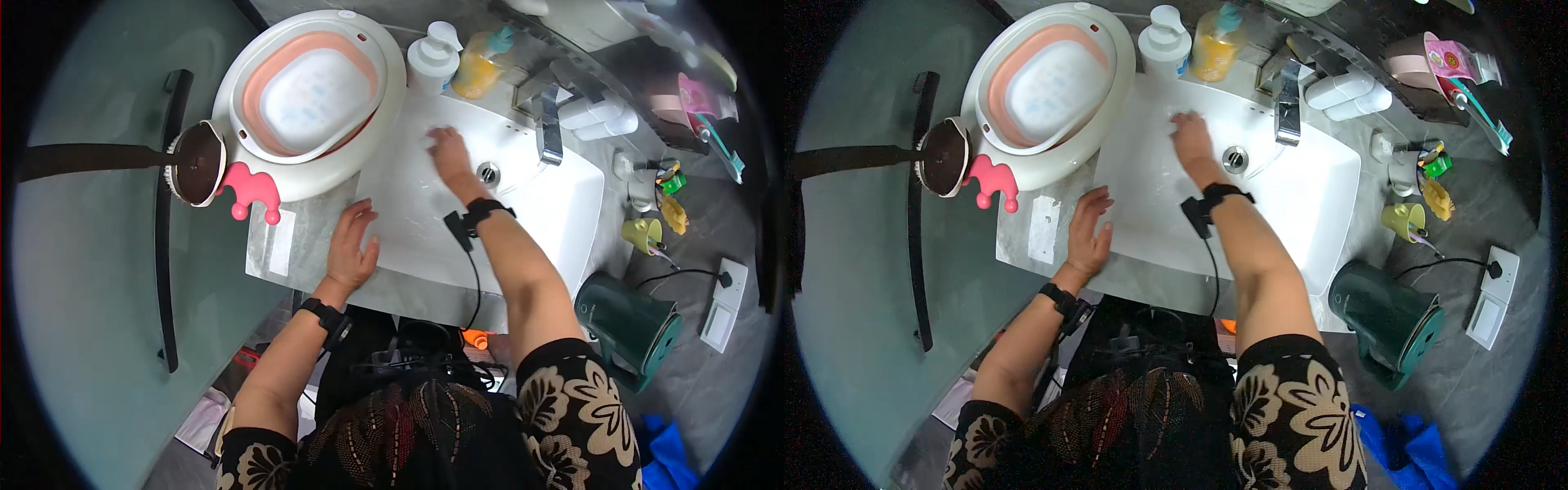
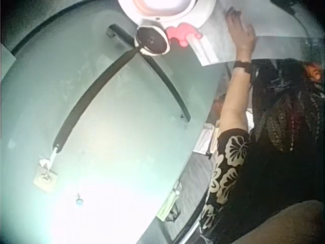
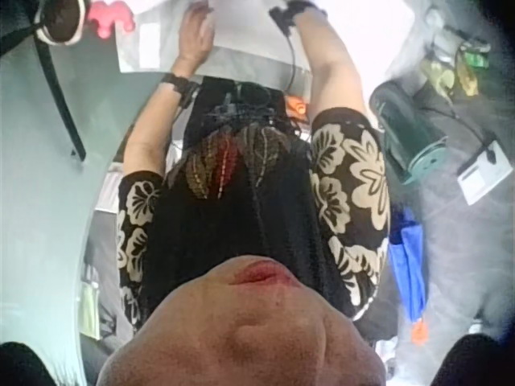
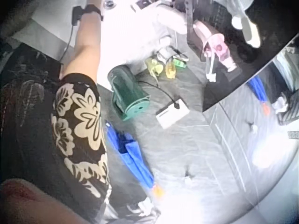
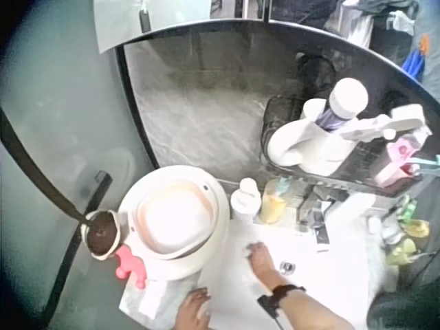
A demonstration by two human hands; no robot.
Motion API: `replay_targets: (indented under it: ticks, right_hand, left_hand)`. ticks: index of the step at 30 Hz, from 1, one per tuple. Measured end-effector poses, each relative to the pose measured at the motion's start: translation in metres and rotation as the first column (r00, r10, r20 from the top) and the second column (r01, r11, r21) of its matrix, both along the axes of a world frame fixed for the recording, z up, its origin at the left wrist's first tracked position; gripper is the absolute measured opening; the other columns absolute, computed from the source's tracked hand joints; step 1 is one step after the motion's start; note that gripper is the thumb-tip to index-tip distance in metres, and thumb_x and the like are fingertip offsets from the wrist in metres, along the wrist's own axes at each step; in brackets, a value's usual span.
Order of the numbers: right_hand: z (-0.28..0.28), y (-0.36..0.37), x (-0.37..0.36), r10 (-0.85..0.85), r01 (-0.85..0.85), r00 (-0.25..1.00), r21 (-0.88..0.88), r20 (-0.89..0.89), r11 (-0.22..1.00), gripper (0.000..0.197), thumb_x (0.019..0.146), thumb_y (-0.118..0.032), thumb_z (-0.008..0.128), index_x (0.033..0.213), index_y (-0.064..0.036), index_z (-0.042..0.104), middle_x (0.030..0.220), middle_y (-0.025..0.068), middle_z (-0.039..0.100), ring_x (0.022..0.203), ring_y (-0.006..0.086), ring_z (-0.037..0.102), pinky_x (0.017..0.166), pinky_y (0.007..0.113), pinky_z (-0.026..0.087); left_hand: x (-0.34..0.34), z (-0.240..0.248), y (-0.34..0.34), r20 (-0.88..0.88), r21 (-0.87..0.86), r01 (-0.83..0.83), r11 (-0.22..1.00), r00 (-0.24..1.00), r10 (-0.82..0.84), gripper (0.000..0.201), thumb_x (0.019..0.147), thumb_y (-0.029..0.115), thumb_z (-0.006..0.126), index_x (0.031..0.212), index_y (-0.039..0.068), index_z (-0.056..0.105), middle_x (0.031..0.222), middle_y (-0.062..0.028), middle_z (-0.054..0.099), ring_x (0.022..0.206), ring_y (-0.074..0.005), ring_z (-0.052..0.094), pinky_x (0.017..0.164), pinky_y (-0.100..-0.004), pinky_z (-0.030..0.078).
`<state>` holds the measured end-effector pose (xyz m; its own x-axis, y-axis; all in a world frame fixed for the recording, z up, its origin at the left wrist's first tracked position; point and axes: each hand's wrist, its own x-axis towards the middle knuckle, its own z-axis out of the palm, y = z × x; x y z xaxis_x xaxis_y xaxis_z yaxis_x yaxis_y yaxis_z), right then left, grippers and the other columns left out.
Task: The person scrubs a white bathroom sink with a small white scrubber, repeatedly rinsing the scrubber under running water and wiping the basin and faucet area. The person also wipes the countertop around the sink.
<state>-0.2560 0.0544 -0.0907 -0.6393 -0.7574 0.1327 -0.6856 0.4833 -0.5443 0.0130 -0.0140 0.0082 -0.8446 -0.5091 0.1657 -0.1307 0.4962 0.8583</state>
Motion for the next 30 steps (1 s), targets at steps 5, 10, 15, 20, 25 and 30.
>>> replay_targets:
  ticks: [5,10,15,20,25,30]
  right_hand:
    - [-0.038,0.144,-0.055,-0.125,0.168,0.965,0.177,-0.231,0.970,0.027,0.075,-0.012,0.063,0.099,-0.0011,0.059,0.100,0.0165,0.059,0.094,0.0326,0.056,0.084,0.041,0.047]
    - [0.031,0.157,-0.019,-0.433,0.508,0.203,0.283,0.878,0.813,0.026,0.081,-0.018,0.061,0.104,-0.0052,0.056,0.103,0.0112,0.058,0.093,0.0232,0.059,0.081,0.035,0.052]
    - [0.075,0.135,-0.006,0.178,0.738,-0.218,0.043,0.960,0.674,0.033,0.084,-0.012,0.049,0.116,-0.0017,0.046,0.111,0.0153,0.055,0.095,0.0259,0.059,0.089,0.038,0.051]
    - [0.081,0.132,-0.017,0.282,0.730,-0.233,-0.024,0.931,0.683,0.031,0.087,-0.008,0.048,0.118,-0.0017,0.045,0.107,0.0145,0.056,0.091,0.0268,0.058,0.088,0.038,0.052]
    - [0.081,0.150,-0.024,-0.104,0.696,-0.011,0.082,0.995,0.713,0.026,0.090,-0.017,0.054,0.113,-0.0064,0.053,0.097,0.0063,0.056,0.082,0.0230,0.058,0.081,0.034,0.054]
    - [0.047,0.171,-0.037,-0.432,0.316,0.588,0.297,0.684,0.901,0.025,0.090,-0.027,0.054,0.111,-0.0139,0.060,0.084,0.0097,0.064,0.073,0.0310,0.063,0.072,0.039,0.053]
  left_hand:
    - [-0.008,-0.001,0.002,-0.032,-0.071,0.021,0.997,0.999,-0.023,0.032,0.076,0.013,0.054,0.105,-0.002,0.054,0.120,-0.0205,0.050,0.108,-0.0387,0.051,0.092,-0.0420,0.043]
    - [0.002,0.003,0.000,-0.012,-0.042,-0.023,0.999,1.000,0.023,0.031,0.078,0.014,0.055,0.105,-0.002,0.055,0.120,-0.0205,0.050,0.107,-0.0385,0.051,0.092,-0.0422,0.043]
    - [-0.003,0.005,0.000,-0.010,-0.054,-0.006,0.999,1.000,0.006,0.031,0.078,0.014,0.055,0.104,-0.002,0.054,0.119,-0.0203,0.050,0.108,-0.0381,0.051,0.092,-0.0418,0.043]
    - [-0.003,0.001,0.002,0.006,-0.078,-0.005,0.997,1.000,0.005,0.030,0.078,0.014,0.055,0.104,-0.002,0.054,0.120,-0.0201,0.050,0.109,-0.0380,0.050,0.093,-0.0417,0.042]
    - [-0.002,0.001,0.003,-0.005,-0.102,-0.010,0.995,1.000,0.009,0.031,0.078,0.013,0.055,0.104,-0.002,0.054,0.120,-0.0203,0.050,0.110,-0.0381,0.049,0.094,-0.0416,0.042]
    - [-0.004,0.003,0.004,-0.009,-0.115,-0.006,0.993,1.000,0.005,0.031,0.077,0.013,0.055,0.104,-0.003,0.054,0.120,-0.0204,0.050,0.110,-0.0380,0.050,0.094,-0.0417,0.042]
